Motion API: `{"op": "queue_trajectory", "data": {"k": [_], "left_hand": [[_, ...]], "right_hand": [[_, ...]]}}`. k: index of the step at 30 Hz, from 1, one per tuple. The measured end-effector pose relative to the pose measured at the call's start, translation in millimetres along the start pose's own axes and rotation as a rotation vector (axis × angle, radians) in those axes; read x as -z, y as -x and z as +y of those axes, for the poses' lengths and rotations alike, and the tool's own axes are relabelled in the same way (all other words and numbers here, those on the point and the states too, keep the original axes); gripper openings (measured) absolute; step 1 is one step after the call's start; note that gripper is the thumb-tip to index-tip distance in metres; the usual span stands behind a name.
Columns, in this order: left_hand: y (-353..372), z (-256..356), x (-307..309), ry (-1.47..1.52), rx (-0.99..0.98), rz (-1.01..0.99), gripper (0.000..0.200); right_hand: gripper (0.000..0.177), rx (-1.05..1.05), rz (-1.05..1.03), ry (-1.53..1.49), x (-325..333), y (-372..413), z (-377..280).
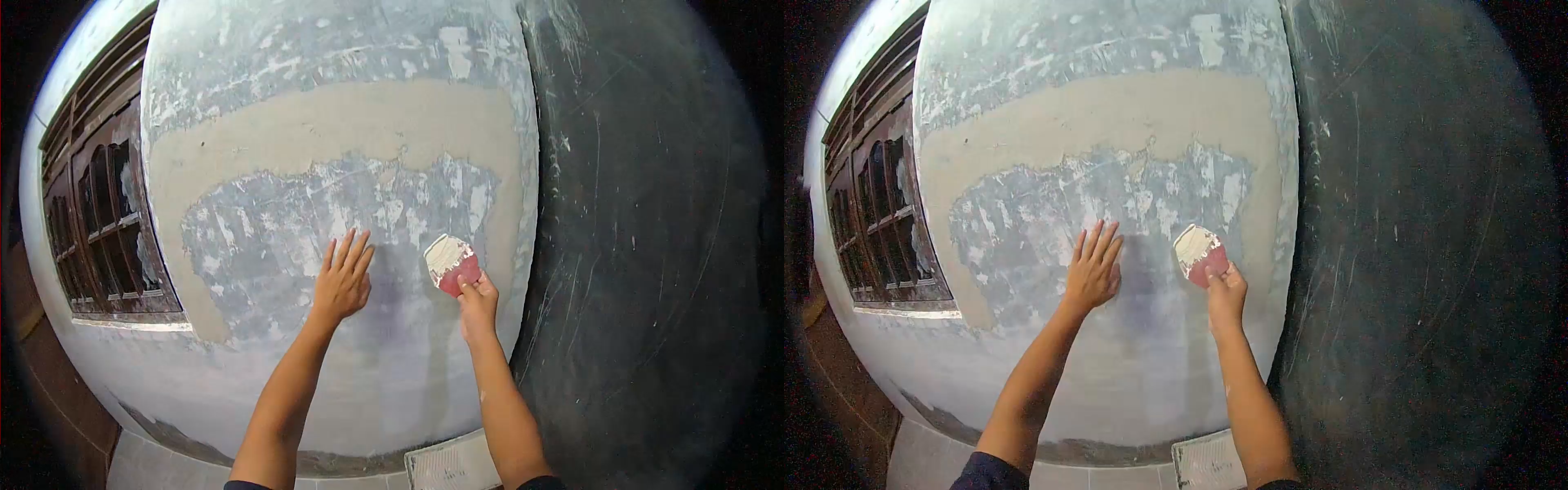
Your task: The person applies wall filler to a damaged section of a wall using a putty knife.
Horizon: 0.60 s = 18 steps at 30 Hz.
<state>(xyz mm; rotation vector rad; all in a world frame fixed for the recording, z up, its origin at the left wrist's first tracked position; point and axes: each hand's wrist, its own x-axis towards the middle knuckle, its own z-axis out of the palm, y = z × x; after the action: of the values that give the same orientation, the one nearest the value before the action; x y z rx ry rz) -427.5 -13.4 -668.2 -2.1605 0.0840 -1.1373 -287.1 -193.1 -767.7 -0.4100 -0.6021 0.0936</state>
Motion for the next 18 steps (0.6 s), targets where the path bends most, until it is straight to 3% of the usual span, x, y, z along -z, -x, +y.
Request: {"op": "queue_trajectory", "data": {"k": [9,11,14,18], "left_hand": [[-69.5,-56.4,23.5,-0.068,-0.004,0.077,0.067],[-77.2,-66.0,20.8,-0.001,-0.034,0.048,0.069],[-80.0,-75.6,3.1,0.000,-0.060,0.073,0.070],[-81.4,-75.4,-10.3,0.033,-0.037,0.094,0.070]], "right_hand": [[0.026,0.531,0.052,0.807,-90.6,-37.5,-33.5],[0.026,0.603,0.034,0.865,-107.3,-45.9,-34.0],[0.029,0.886,-0.101,0.970,-119.9,-65.1,-22.9],[0.031,0.996,-0.064,1.022,-125.5,-87.2,3.5]]}}
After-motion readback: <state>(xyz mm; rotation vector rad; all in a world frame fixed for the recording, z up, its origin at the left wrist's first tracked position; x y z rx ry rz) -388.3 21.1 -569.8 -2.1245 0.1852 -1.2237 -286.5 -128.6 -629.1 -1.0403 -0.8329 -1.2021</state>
